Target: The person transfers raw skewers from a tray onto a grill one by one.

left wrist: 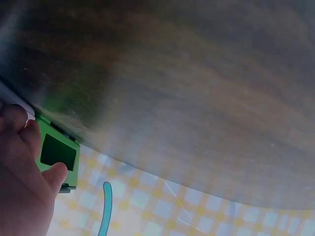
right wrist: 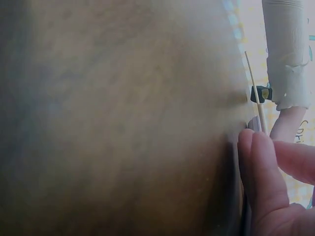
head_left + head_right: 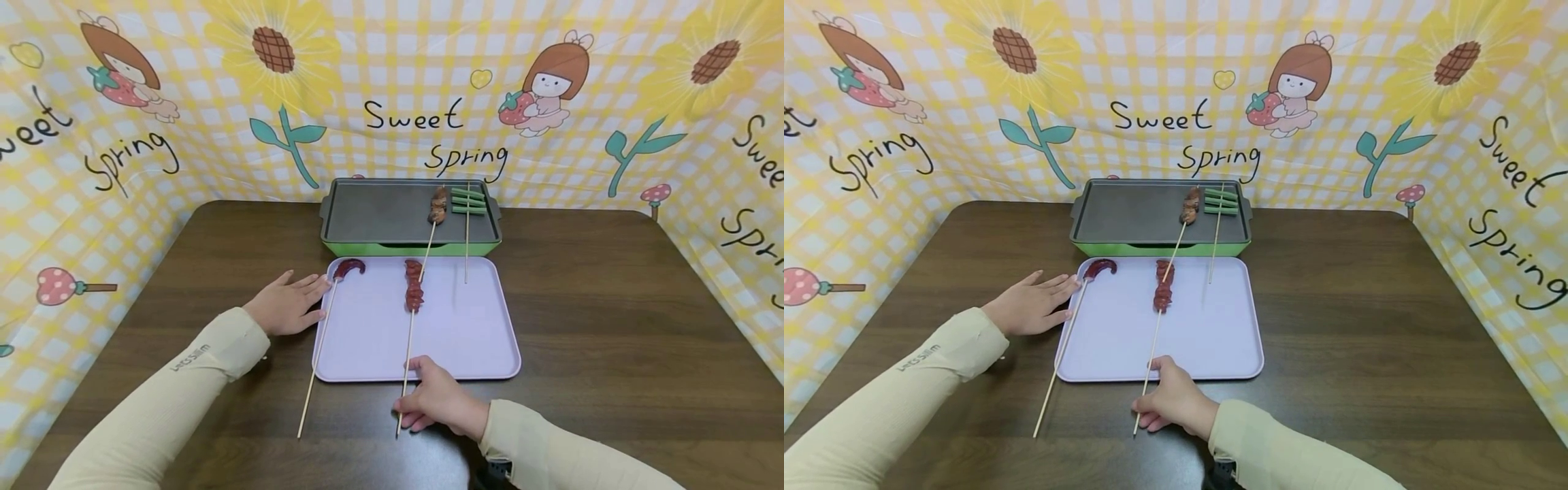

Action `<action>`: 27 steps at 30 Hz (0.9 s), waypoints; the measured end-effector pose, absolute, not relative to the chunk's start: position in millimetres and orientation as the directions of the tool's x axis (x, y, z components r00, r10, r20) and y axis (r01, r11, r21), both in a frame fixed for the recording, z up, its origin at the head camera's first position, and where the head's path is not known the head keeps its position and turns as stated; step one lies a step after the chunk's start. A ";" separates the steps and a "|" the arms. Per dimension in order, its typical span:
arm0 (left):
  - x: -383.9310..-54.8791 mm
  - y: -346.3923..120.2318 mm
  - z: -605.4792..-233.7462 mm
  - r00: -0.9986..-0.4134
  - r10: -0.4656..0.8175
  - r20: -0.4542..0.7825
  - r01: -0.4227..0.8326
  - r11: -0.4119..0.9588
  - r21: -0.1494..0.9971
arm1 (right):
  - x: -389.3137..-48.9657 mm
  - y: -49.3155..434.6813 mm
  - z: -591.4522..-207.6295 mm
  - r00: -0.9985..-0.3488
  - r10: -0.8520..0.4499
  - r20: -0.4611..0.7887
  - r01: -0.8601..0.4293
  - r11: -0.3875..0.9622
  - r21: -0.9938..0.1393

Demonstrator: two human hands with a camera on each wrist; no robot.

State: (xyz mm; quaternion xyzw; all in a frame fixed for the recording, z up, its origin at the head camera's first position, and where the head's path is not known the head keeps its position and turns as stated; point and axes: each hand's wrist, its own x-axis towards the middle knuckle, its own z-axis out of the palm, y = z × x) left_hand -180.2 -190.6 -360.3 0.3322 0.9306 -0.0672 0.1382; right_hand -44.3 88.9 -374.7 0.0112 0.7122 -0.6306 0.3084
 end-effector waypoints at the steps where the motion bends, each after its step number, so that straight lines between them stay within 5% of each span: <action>1: -180.0 -190.4 -360.1 -0.741 0.599 -0.304 0.637 0.770 -0.034 | -44.2 88.6 -374.5 -0.811 -0.372 -0.452 0.406 0.200 -0.892; 27: -181.3 -194.9 -363.4 -0.735 0.616 -0.282 0.644 0.765 -0.011 | -41.3 83.2 -379.9 -0.830 -0.364 -0.423 0.439 0.043 -0.898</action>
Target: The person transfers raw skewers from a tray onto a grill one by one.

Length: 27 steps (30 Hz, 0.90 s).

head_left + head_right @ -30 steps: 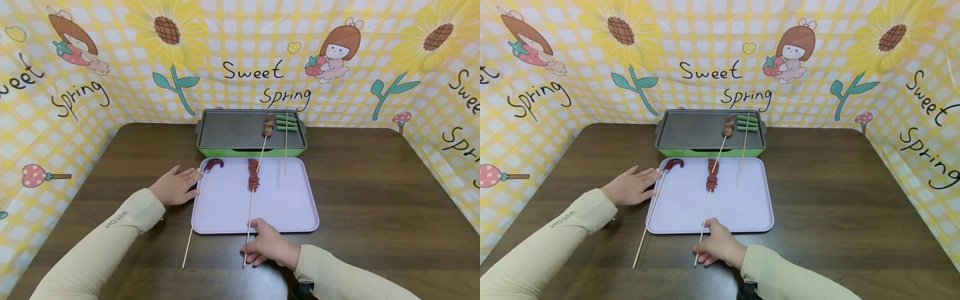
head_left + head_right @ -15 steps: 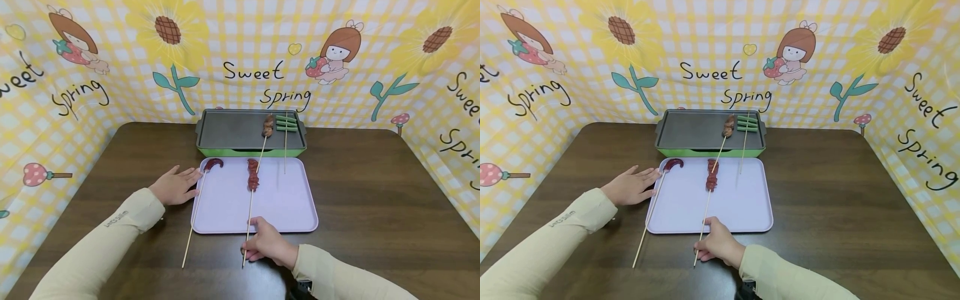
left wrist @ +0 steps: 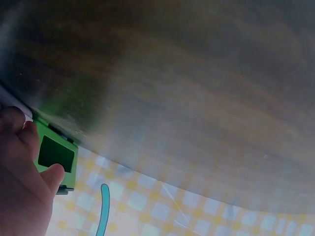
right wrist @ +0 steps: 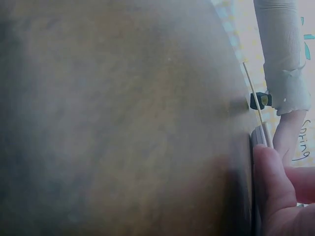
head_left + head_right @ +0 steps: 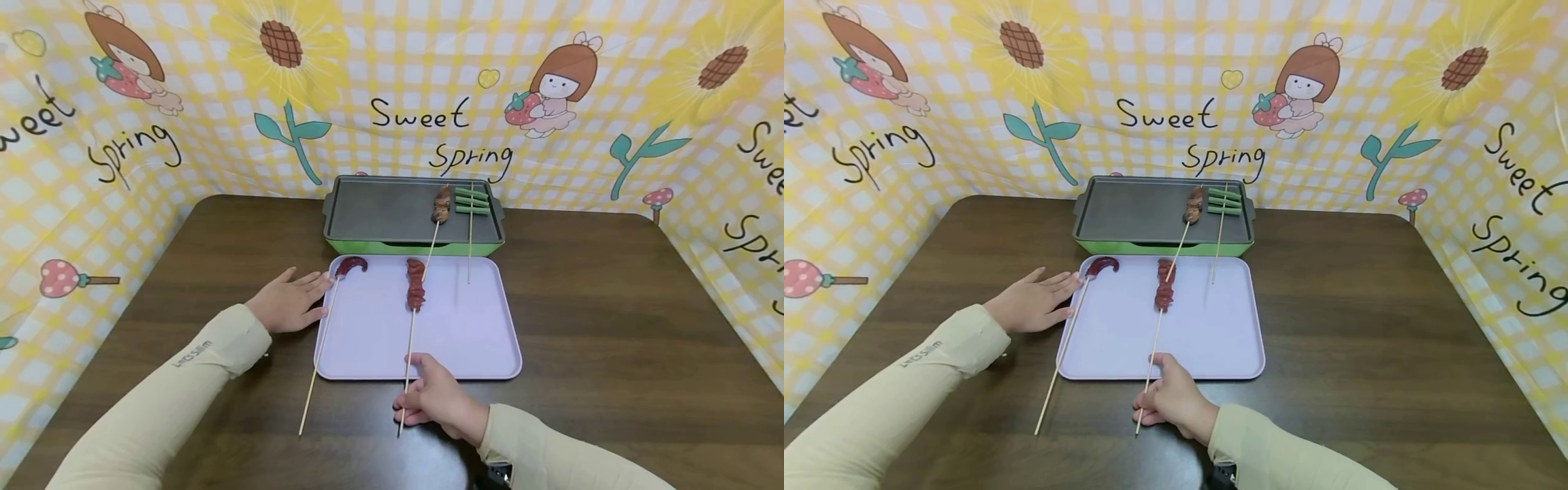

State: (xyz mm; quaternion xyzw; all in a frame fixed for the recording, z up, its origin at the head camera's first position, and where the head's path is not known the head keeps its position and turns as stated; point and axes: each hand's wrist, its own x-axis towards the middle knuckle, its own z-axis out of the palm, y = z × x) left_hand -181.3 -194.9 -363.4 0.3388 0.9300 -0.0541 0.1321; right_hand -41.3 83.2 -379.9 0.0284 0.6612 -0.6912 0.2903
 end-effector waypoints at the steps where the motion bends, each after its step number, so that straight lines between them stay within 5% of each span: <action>1: -181.3 -194.3 -362.7 -0.735 0.616 -0.284 0.645 0.764 -0.011 | -41.1 83.6 -380.3 -0.831 -0.365 -0.420 0.437 0.041 -0.899; 27: -181.6 -193.4 -360.7 -0.736 0.611 -0.293 0.642 0.766 -0.015 | -44.9 91.8 -379.2 -0.818 -0.400 -0.412 0.437 0.034 -0.899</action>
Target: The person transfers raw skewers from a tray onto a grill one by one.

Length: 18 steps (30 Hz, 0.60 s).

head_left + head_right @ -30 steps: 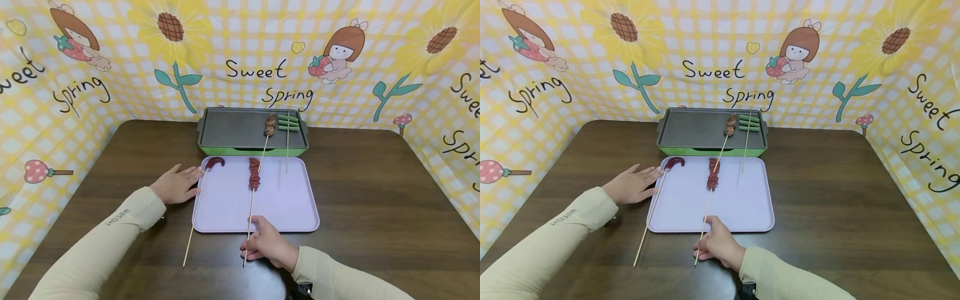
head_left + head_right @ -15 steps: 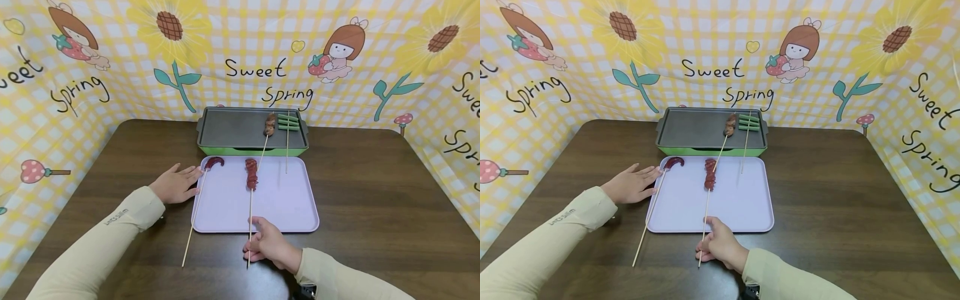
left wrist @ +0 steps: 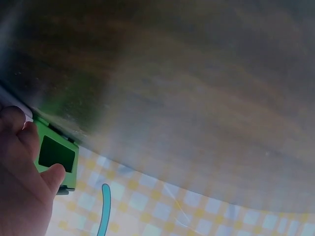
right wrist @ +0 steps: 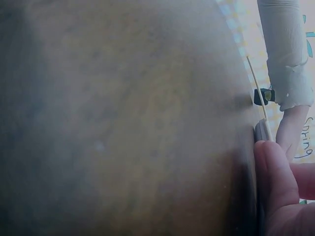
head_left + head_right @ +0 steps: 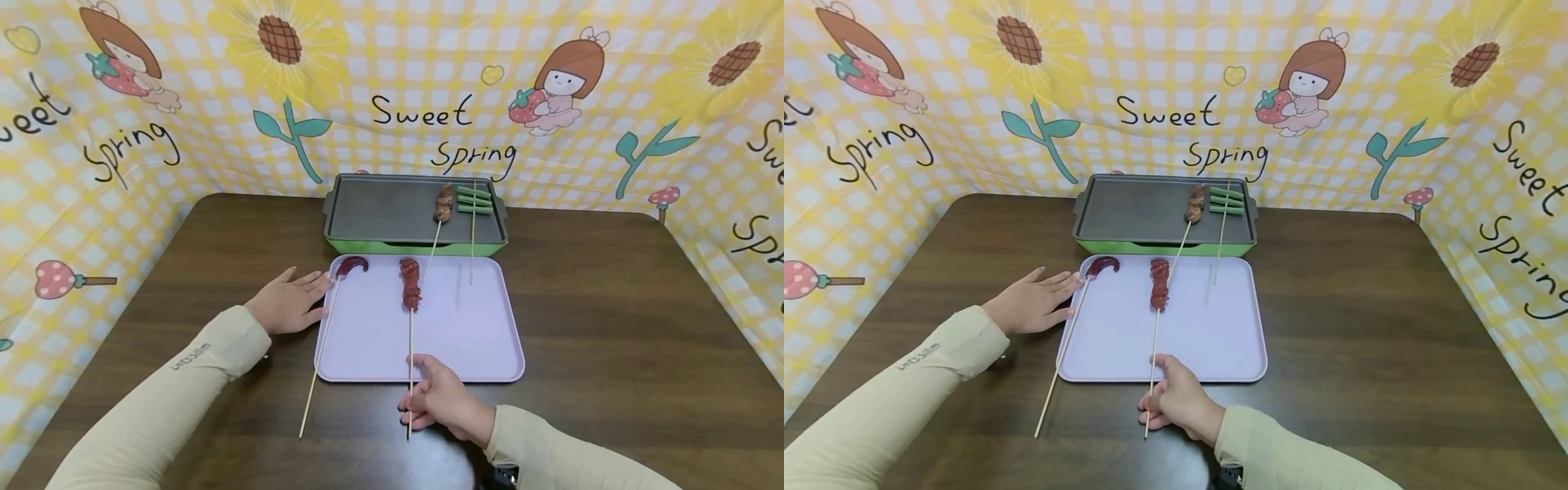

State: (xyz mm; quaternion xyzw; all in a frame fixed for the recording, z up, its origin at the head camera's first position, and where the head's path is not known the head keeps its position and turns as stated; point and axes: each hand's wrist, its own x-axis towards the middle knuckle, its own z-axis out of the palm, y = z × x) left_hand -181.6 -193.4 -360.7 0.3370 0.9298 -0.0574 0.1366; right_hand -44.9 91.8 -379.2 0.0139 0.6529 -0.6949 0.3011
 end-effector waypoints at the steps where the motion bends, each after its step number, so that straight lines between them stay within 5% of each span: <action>1: -182.2 -192.7 -360.2 -0.736 0.612 -0.290 0.643 0.766 -0.016 | -44.8 92.5 -378.9 -0.820 -0.398 -0.411 0.435 0.035 -0.900; 18: -183.2 -192.0 -359.4 -0.737 0.600 -0.311 0.640 0.767 -0.035 | -42.6 96.6 -375.0 -0.815 -0.403 -0.415 0.434 0.048 -0.899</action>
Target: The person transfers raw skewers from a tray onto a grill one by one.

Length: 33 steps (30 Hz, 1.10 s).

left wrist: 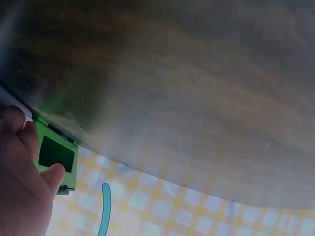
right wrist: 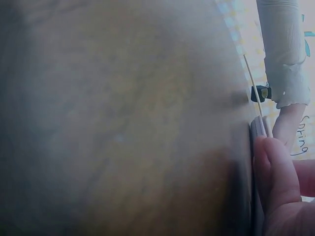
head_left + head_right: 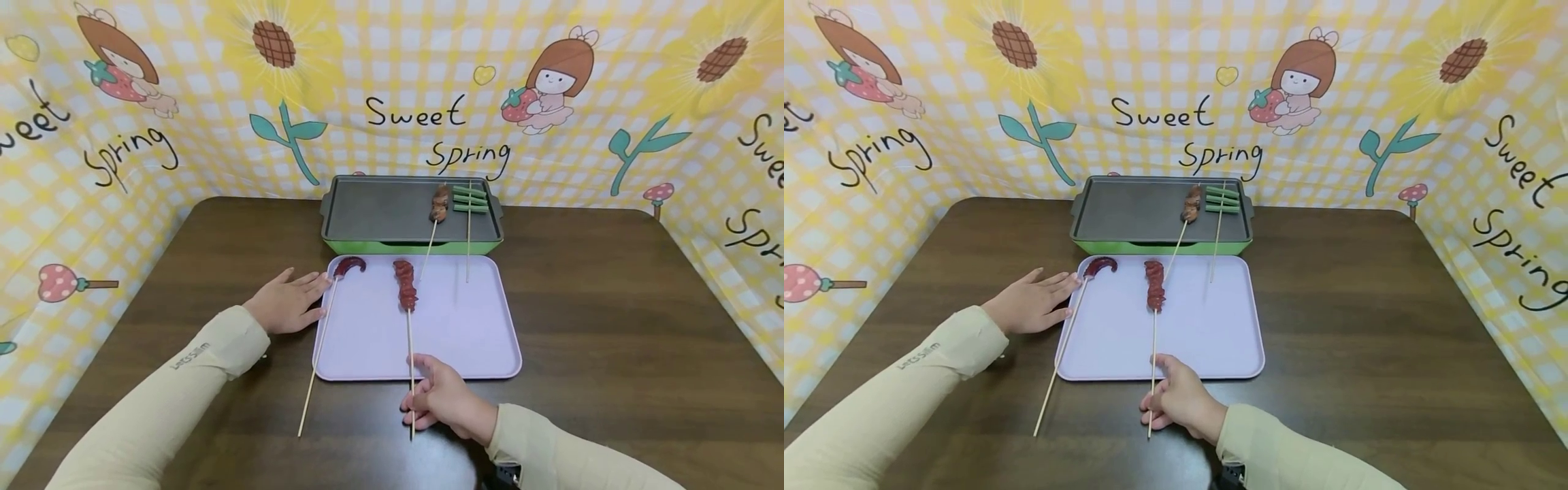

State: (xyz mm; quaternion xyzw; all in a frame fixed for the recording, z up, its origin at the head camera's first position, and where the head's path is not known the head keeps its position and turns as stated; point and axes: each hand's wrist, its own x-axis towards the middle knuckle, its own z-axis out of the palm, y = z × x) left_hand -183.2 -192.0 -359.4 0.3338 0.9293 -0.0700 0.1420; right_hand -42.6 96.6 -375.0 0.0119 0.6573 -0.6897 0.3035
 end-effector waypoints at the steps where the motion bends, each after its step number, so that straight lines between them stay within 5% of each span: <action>1: -182.5 -192.3 -360.2 -0.736 0.602 -0.309 0.641 0.766 -0.036 | -42.3 96.4 -374.8 -0.814 -0.405 -0.417 0.437 0.049 -0.898; 33: -180.5 -191.9 -361.9 -0.735 0.610 -0.295 0.648 0.760 -0.043 | -26.3 103.9 -362.5 -0.816 -0.469 -0.337 0.334 0.093 -0.938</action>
